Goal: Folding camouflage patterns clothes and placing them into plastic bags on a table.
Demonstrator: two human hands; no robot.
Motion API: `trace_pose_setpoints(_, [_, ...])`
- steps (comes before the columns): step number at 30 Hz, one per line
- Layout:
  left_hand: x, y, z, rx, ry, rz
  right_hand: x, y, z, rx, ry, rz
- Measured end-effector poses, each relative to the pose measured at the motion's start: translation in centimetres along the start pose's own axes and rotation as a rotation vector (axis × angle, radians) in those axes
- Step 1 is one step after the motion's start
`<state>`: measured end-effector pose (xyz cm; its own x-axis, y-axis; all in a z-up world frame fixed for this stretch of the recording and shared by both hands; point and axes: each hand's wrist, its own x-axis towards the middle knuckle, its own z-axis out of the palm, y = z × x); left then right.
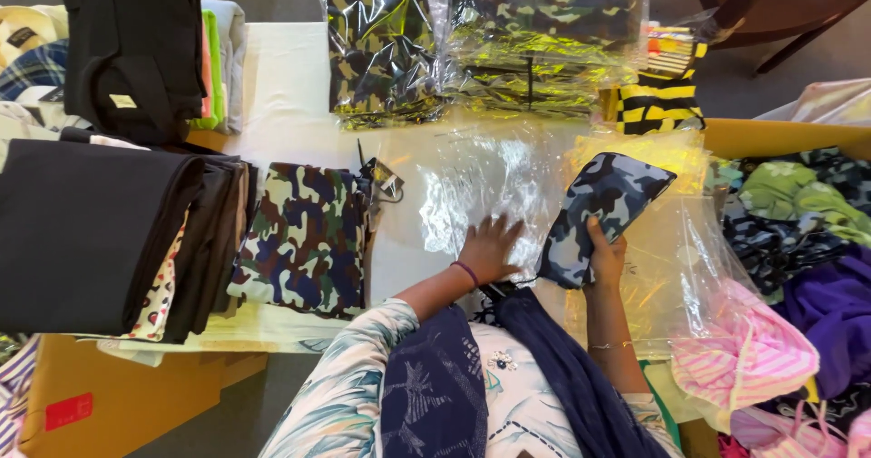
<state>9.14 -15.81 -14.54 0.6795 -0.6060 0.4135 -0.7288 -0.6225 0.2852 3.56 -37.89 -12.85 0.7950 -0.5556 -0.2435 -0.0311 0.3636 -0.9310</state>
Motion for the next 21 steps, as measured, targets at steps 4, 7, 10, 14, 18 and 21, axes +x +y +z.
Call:
trace_pose_setpoints(4, [-2.6,-4.7,7.3,-0.107,-0.445,-0.114,-0.1,1.4,-1.9,-0.027,-0.07,-0.107])
trace_pose_setpoints(7, [-2.5,-7.8,7.5,-0.376,-0.188,-0.338,-1.3,1.8,-2.1,-0.138,-0.039,-0.081])
trace_pose_setpoints(10, [-0.1,-8.2,2.7,-0.596,-0.063,-0.601,-1.9,3.4,-2.3,-0.175,-0.018,0.031])
trace_pose_setpoints(14, [2.5,-6.7,-2.8,-0.691,-0.013,-0.694,-1.2,6.6,-2.7,-0.211,-0.151,0.022])
trace_pose_setpoints(18, [4.9,-3.4,-8.9,-0.846,0.179,-0.358,-1.8,6.7,-0.9,-0.314,-0.221,0.058])
trace_pose_setpoints(21, [5.3,-2.4,-11.4,-0.933,0.21,-0.317,-1.0,9.5,-1.4,-0.572,-0.162,0.054])
